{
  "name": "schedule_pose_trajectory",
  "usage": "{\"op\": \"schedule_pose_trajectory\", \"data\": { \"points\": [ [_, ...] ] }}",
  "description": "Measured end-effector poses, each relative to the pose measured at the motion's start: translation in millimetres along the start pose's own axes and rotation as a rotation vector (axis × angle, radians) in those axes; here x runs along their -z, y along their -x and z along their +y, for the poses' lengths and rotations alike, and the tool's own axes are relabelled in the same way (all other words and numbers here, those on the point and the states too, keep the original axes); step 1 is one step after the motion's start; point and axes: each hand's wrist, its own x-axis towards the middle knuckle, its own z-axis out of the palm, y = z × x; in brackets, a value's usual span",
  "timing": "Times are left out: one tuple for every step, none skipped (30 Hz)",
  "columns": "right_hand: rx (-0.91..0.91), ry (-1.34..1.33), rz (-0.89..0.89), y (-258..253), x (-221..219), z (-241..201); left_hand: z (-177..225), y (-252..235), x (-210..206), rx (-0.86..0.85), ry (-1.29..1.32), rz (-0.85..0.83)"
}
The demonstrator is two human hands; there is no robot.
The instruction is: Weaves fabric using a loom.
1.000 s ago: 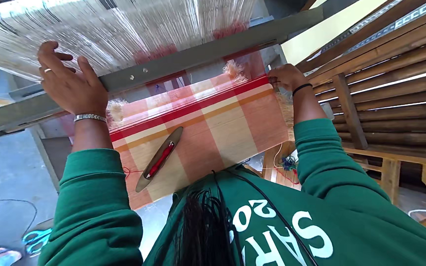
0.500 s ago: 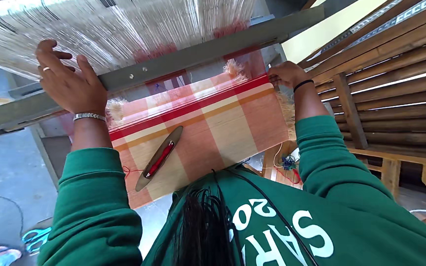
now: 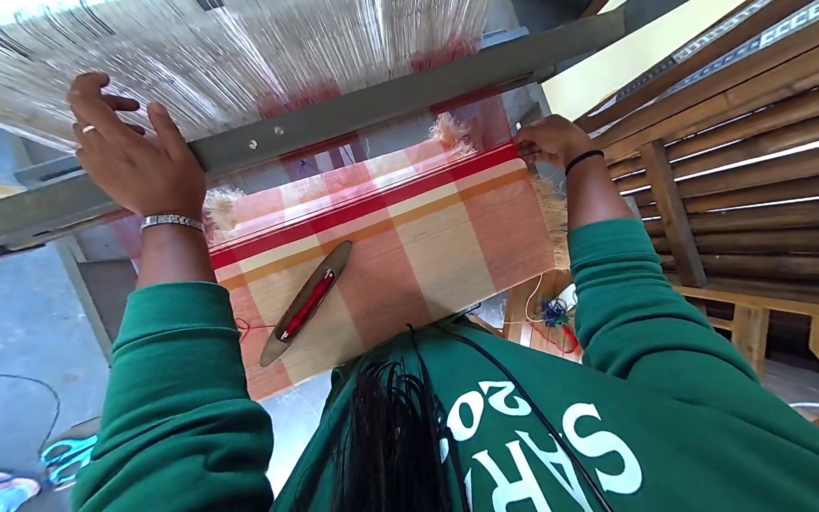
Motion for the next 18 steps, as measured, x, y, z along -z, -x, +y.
{"op": "schedule_pose_trajectory", "data": {
  "points": [
    [-0.003,-0.001,0.003,0.3,-0.3,0.0,0.2,0.1,0.4,0.002,-0.001,-0.005],
    [-0.005,0.000,0.006,0.4,-0.3,-0.2,0.4,0.3,0.5,0.002,-0.003,-0.005],
    [-0.006,0.001,0.010,1.0,-0.2,-0.8,-0.2,0.2,-0.3,0.000,-0.005,0.000],
    [-0.005,-0.001,0.012,1.3,-0.3,-1.2,-1.5,-0.2,-1.4,-0.005,-0.006,0.006],
    [-0.002,0.000,0.012,1.6,-0.4,-1.4,-2.2,-0.5,-1.8,-0.006,-0.008,0.007],
    [0.001,0.002,0.010,1.8,-0.5,-1.2,-2.7,-0.7,-2.1,-0.008,-0.011,0.007],
    [0.004,0.000,0.011,0.8,-0.7,-0.3,-2.9,-0.8,-2.4,-0.007,-0.011,0.006],
    [0.005,-0.012,0.018,-0.6,-1.6,1.2,-3.0,-0.8,-2.8,-0.004,-0.012,0.006],
    [0.002,-0.032,0.034,-1.6,-3.0,2.8,-2.5,-0.8,-2.5,0.000,-0.008,0.003],
    [-0.006,-0.063,0.058,-1.6,-5.4,4.4,-1.9,-0.8,-1.9,0.003,-0.004,-0.002],
    [-0.015,-0.101,0.088,-0.3,-8.7,6.1,-1.8,-0.9,-1.2,0.002,0.000,-0.001],
    [-0.022,-0.157,0.114,1.3,-12.6,8.2,-2.3,-1.1,-0.9,-0.002,-0.002,-0.001],
    [-0.026,-0.227,0.132,3.2,-16.8,10.6,-2.8,-0.8,-1.1,-0.007,-0.006,0.002],
    [-0.035,-0.294,0.149,3.9,-20.8,13.9,-3.2,-0.6,-1.3,-0.012,-0.007,0.007],
    [-0.040,-0.346,0.165,3.3,-24.7,18.3,-3.1,-0.1,-1.6,-0.016,-0.006,0.013],
    [-0.034,-0.390,0.187,3.0,-29.1,22.0,-2.5,0.4,-1.5,-0.017,-0.006,0.012],
    [-0.030,-0.435,0.205,2.0,-32.7,25.0,-2.1,0.6,-1.2,-0.013,-0.008,0.010],
    [-0.028,-0.468,0.225,0.4,-35.9,27.6,-1.9,0.8,-1.1,-0.010,-0.009,0.010]
  ]
}}
